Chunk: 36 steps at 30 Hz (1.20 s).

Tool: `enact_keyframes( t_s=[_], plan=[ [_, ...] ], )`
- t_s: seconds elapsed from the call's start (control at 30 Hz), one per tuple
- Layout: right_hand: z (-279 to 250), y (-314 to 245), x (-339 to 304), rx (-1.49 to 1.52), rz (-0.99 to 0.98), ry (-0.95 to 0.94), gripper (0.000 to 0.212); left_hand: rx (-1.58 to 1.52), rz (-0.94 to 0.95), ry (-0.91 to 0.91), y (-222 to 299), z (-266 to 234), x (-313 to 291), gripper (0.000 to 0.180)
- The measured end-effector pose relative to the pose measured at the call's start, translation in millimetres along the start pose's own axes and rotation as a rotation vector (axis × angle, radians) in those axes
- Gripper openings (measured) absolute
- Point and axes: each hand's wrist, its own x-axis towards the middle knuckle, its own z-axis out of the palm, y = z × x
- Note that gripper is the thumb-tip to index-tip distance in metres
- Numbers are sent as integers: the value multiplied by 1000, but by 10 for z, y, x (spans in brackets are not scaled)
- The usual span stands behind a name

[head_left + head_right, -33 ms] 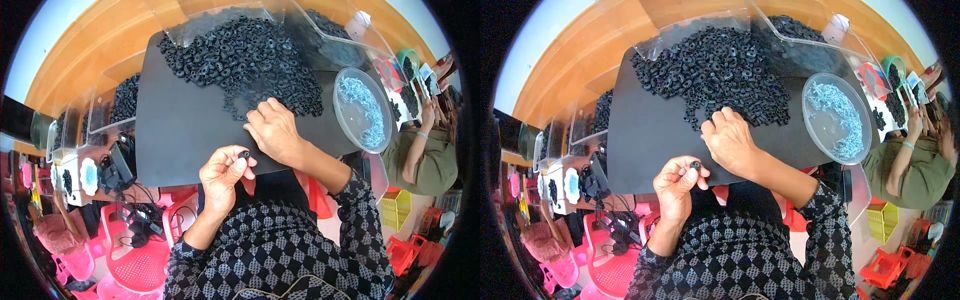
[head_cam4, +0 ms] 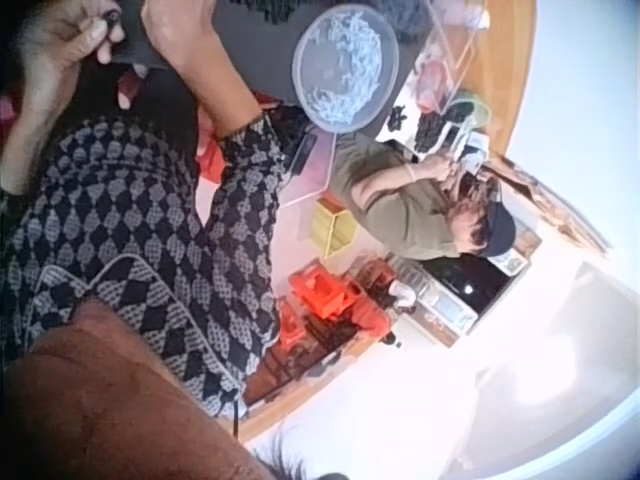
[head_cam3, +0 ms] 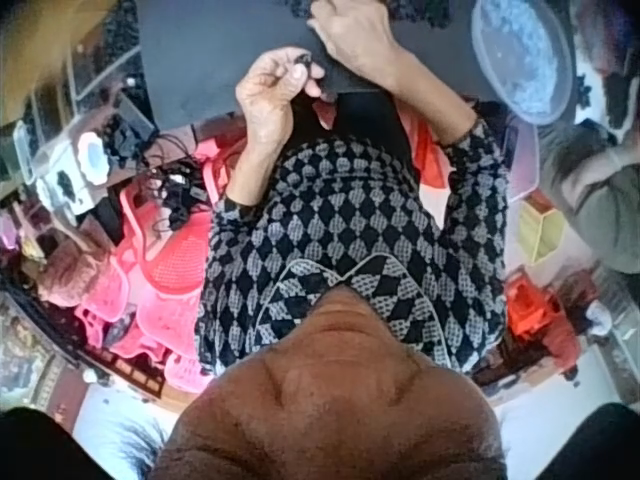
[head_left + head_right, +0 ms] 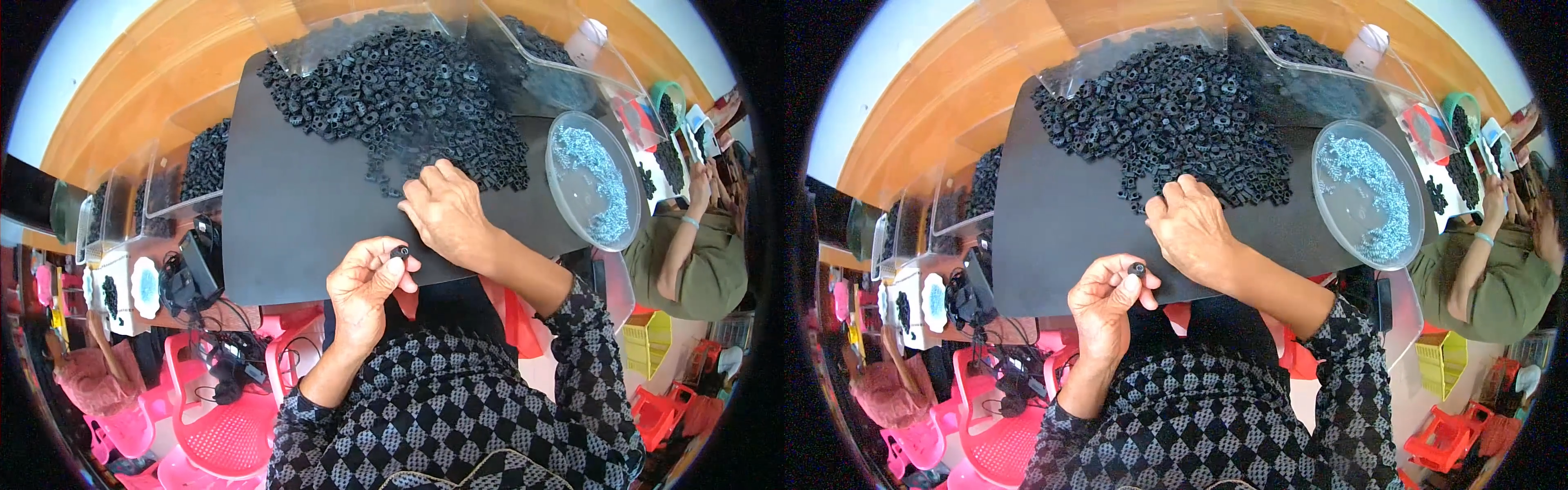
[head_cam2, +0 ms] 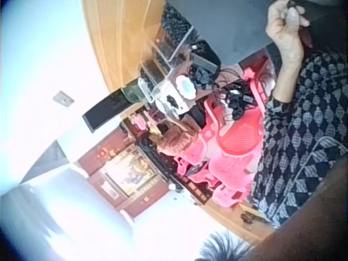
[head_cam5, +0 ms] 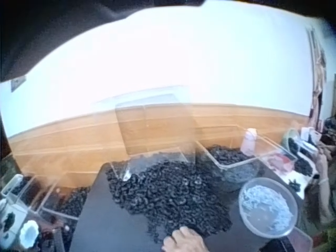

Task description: Assembling small blue plastic pins into black plastic components at a workshop station.

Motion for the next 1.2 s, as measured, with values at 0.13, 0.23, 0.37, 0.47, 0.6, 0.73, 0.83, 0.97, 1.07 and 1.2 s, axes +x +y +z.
enact_keyframes(
  t_s=[0.13, 0.23, 0.37, 0.47, 0.6, 0.73, 0.83, 0.97, 1.07, 1.2],
  plan=[
    [73, 40, 8, -126, -56, -21, 11, 9, -25, 16, 49, 3, 14, 18],
    [46, 42, 0, -150, -71, -20, 10, 1, -34, 16, 50, -5, 39, 18],
    [-186, 23, -41, 101, -15, 82, 9, -4, -48, 45, 85, 38, 55, 16],
    [-409, -61, -57, 457, 185, 11, 13, 5, -57, 24, 56, 10, 78, 17],
    [-518, -116, -76, 661, 329, -45, 14, 6, -101, -9, 59, 27, 104, 17],
    [-512, -92, -88, 786, 381, -68, 14, 25, -108, -15, 54, 63, 155, 17],
    [-541, -81, -93, 749, 291, -65, 14, 16, -101, -32, 60, 86, 174, 17],
    [-552, -69, -81, 644, 185, -81, 16, 23, -102, -28, 60, 103, 168, 20],
    [-562, -78, -81, 626, 164, -60, 16, 65, -105, -27, 56, 100, 146, 22],
    [-603, -84, -99, 639, 198, -62, 16, 74, -89, -62, 52, 108, 121, 22]
  ],
)
